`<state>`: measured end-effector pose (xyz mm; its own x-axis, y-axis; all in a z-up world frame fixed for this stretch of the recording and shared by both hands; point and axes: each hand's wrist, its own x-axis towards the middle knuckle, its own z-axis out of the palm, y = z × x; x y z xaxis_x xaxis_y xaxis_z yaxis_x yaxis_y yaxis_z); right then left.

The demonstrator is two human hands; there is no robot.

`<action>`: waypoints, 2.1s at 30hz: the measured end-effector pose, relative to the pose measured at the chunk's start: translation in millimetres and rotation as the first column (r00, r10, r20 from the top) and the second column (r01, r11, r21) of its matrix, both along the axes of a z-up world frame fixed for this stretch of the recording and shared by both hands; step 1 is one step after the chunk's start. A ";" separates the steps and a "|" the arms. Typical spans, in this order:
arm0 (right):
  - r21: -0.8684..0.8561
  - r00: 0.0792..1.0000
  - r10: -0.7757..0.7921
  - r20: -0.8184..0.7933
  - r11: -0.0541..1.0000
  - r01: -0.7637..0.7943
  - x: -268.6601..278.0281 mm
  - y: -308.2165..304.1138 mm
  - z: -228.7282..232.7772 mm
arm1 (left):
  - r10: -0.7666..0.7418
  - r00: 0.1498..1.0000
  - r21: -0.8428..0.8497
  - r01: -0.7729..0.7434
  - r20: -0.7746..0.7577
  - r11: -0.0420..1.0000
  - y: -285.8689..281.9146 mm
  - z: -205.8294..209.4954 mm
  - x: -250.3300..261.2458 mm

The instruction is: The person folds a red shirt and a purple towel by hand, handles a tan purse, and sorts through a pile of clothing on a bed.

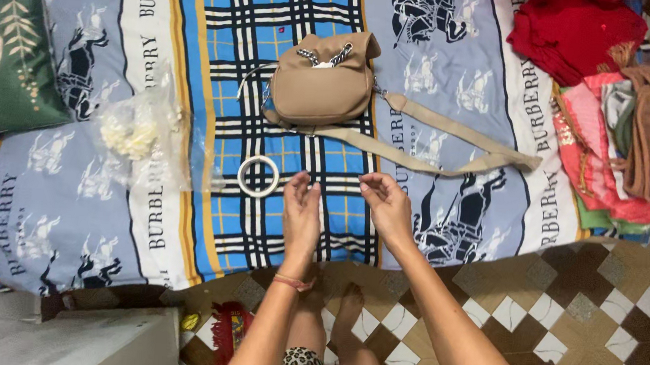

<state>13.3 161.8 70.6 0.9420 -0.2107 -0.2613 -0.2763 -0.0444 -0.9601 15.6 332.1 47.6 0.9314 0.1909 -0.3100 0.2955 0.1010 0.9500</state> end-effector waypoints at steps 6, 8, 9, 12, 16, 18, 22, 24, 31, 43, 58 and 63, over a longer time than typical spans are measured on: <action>-0.124 0.998 -0.014 0.054 0.992 0.021 71.9 -13.8 -20.4 | -0.032 0.999 0.176 0.026 0.035 0.984 11.1 -29.0 108.3; -0.144 0.999 -0.028 0.041 0.989 0.034 105.0 -23.8 -27.3 | -0.049 0.999 0.288 0.043 0.011 0.957 21.5 -45.1 139.4; -0.149 0.999 -0.035 0.026 0.988 0.038 118.1 -23.3 -31.5 | -0.042 0.999 0.323 0.040 -0.001 0.946 27.8 -55.4 158.5; -0.383 0.987 -0.096 -0.131 0.923 0.039 158.2 -20.6 -37.5 | -0.017 0.993 0.458 0.071 -0.121 0.886 44.2 -82.6 223.2; -0.469 0.999 -0.050 -0.014 0.882 0.038 214.2 -24.9 -60.3 | -0.004 0.996 0.532 0.051 -0.089 0.845 72.4 -119.6 284.2; -0.579 1.000 -0.011 0.003 0.815 0.010 241.6 -32.4 -77.1 | -0.106 0.986 0.551 0.161 -0.130 0.819 76.4 -128.2 306.6; -0.417 0.995 0.092 0.048 0.907 -0.064 275.5 -43.8 -108.8 | -0.237 0.921 0.487 0.367 -0.309 0.792 68.6 -113.0 325.9; -0.062 0.997 0.065 -0.052 0.996 -0.068 281.4 -49.1 -114.8 | -0.380 0.861 0.129 0.442 -0.338 0.888 71.8 -97.4 323.9; 0.655 0.956 0.211 -0.201 0.755 -0.029 190.7 -118.9 -67.4 | -0.560 0.794 0.479 0.596 -0.234 0.644 79.8 -49.4 226.2; 0.348 0.485 0.838 -0.250 0.545 -0.762 169.5 -130.8 -10.6 | -0.623 0.763 0.420 0.629 -0.174 0.654 95.5 -34.5 161.4; -0.456 0.417 0.801 -0.430 0.206 -0.866 132.2 -87.5 2.2 | -0.189 0.974 0.322 0.219 -0.121 0.921 57.7 -22.3 154.1; -0.605 0.807 0.553 -0.209 0.575 -0.551 149.2 -57.7 20.1 | -0.138 0.990 0.228 0.139 -0.020 0.964 33.2 -5.9 153.6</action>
